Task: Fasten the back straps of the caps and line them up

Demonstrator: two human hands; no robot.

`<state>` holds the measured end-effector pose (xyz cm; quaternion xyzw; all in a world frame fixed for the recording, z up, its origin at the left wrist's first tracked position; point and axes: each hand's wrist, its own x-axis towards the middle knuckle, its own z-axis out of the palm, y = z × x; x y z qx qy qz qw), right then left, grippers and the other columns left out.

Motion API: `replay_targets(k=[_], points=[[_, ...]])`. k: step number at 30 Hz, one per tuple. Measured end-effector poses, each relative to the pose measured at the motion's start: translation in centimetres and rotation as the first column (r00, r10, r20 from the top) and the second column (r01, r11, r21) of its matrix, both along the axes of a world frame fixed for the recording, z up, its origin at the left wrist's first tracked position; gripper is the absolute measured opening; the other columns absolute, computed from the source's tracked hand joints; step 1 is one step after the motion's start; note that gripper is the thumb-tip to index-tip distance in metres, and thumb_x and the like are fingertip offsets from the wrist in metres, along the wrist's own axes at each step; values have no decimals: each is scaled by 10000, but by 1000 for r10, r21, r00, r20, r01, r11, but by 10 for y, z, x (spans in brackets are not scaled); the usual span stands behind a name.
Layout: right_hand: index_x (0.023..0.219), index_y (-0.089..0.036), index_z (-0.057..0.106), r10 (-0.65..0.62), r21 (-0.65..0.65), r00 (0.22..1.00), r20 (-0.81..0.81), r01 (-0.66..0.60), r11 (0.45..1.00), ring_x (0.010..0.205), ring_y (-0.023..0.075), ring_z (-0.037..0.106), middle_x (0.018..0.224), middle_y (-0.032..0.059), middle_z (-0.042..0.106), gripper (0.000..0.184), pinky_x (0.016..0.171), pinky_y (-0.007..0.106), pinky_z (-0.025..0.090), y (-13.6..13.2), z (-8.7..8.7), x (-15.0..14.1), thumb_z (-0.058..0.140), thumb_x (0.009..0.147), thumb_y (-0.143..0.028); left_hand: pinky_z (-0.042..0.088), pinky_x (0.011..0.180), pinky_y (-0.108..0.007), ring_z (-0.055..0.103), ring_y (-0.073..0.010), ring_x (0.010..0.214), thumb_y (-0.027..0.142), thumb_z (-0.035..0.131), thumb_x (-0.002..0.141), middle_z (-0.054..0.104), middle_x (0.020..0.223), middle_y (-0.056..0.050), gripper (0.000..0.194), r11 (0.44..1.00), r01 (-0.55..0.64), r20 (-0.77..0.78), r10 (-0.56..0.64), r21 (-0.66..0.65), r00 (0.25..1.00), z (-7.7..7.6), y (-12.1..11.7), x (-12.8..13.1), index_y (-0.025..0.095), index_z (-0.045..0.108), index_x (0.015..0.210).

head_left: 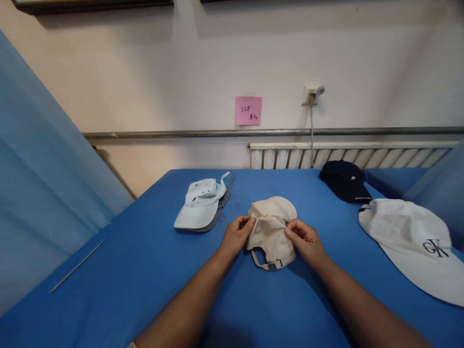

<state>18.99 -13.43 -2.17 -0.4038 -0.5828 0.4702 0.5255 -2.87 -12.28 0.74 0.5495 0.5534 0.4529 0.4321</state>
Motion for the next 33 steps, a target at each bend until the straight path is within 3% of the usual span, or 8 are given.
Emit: replay_targets(k=[7,14,21,27,30,33], points=[[721,-187,554,-14,111,983,183,-6,994,575,116,437,619,-32,489,232,534,228,355,-2,-6,-4,576,851,-378,406,558,-221,530,-114,567,435,782,611,611,637,9,368,994,-59,238,80,-93,968,-2,0,-1,146,587,727],[750,-188,584,-193,195,974,122,167,967,582,118,441,623,-32,495,207,538,226,364,0,-1,6,584,860,-363,373,524,-209,463,-89,523,519,734,670,536,564,34,403,991,-128,261,114,38,959,20,-1,-13,155,565,636],[774,-186,591,-334,122,942,-31,335,934,565,119,464,637,-28,526,227,516,226,392,-2,4,5,628,823,-404,400,555,-228,493,-101,536,517,634,776,582,602,3,394,990,-74,160,54,121,986,27,-6,-12,160,565,625],[768,-190,583,-423,83,900,-107,432,898,583,123,475,658,-20,538,241,537,233,410,-1,11,7,638,807,-422,448,664,-260,585,-150,695,395,628,805,669,762,-21,223,963,4,-172,44,268,984,18,-11,-8,175,662,813],[760,-191,586,-436,114,897,-75,442,890,589,128,471,654,-18,535,247,539,238,403,0,12,11,621,817,-428,465,708,-288,607,-167,736,322,626,793,697,844,-37,171,951,-84,-242,160,297,957,14,-7,-12,193,687,887],[749,-190,589,-480,156,877,-5,475,866,592,133,453,634,-22,517,258,550,247,390,4,9,17,589,838,-432,479,712,-305,629,-187,767,294,687,724,698,891,-66,231,958,-198,-160,233,208,959,7,0,-17,170,676,919]])
